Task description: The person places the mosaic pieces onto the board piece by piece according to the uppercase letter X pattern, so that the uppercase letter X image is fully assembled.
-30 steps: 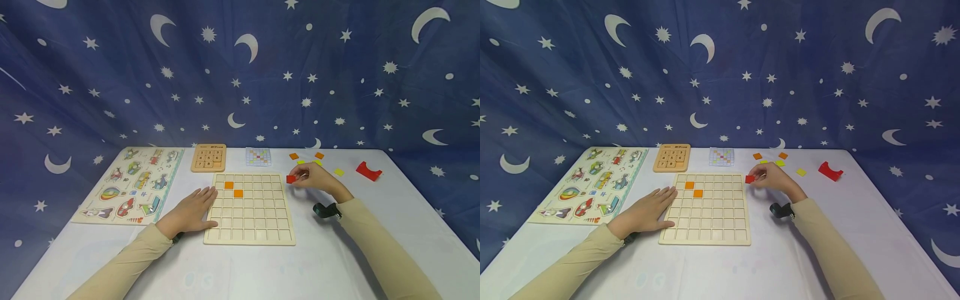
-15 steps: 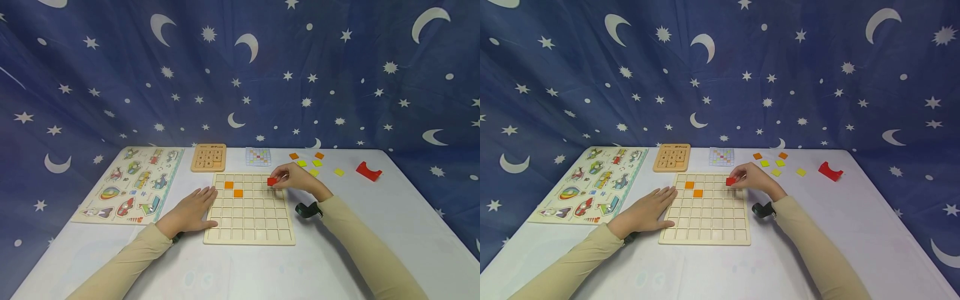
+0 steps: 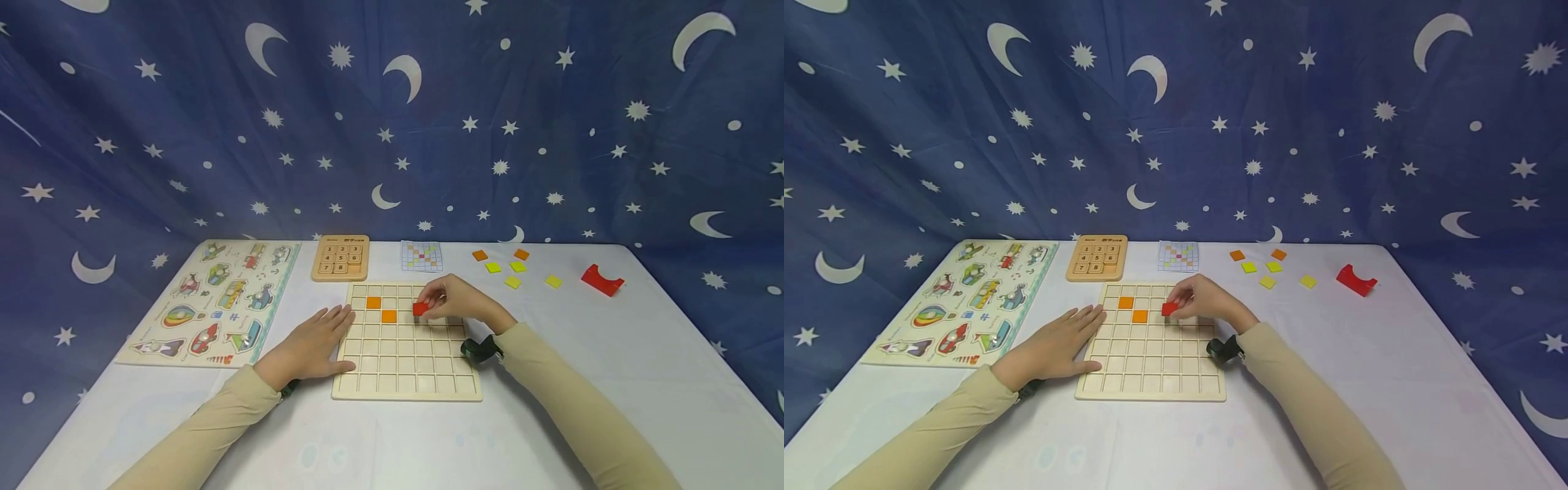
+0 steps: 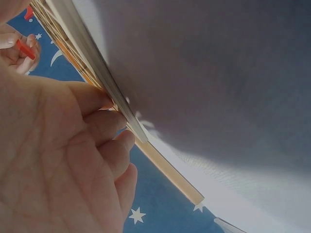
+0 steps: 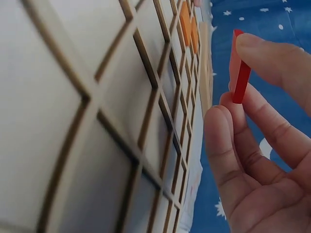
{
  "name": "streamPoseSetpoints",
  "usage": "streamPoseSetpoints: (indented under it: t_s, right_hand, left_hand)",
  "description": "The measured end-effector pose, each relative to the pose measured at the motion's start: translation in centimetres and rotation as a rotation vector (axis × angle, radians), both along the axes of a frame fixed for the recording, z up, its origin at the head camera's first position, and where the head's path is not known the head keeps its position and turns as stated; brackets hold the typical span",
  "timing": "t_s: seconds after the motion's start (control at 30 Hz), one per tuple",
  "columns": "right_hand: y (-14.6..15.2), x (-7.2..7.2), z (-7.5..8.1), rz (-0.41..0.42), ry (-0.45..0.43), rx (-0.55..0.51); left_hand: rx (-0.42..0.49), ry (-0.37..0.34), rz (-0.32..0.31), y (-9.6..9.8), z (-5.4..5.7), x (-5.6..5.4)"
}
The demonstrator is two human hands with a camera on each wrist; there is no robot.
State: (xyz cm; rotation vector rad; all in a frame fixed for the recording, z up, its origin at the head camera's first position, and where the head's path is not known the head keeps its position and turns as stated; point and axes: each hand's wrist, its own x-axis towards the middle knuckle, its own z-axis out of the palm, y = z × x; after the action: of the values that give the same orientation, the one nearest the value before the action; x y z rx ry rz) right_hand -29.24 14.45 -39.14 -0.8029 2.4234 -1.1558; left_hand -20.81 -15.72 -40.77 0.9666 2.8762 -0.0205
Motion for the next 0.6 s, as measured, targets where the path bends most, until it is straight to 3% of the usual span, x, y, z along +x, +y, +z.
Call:
streamPoseSetpoints:
  t_s: [0.6]
  right_hand:
    - [-2.0, 0.3, -0.4, 0.088, -0.009, 0.041]
  left_hand:
    - [0.004, 0.014, -0.01, 0.0, -0.2, -0.1]
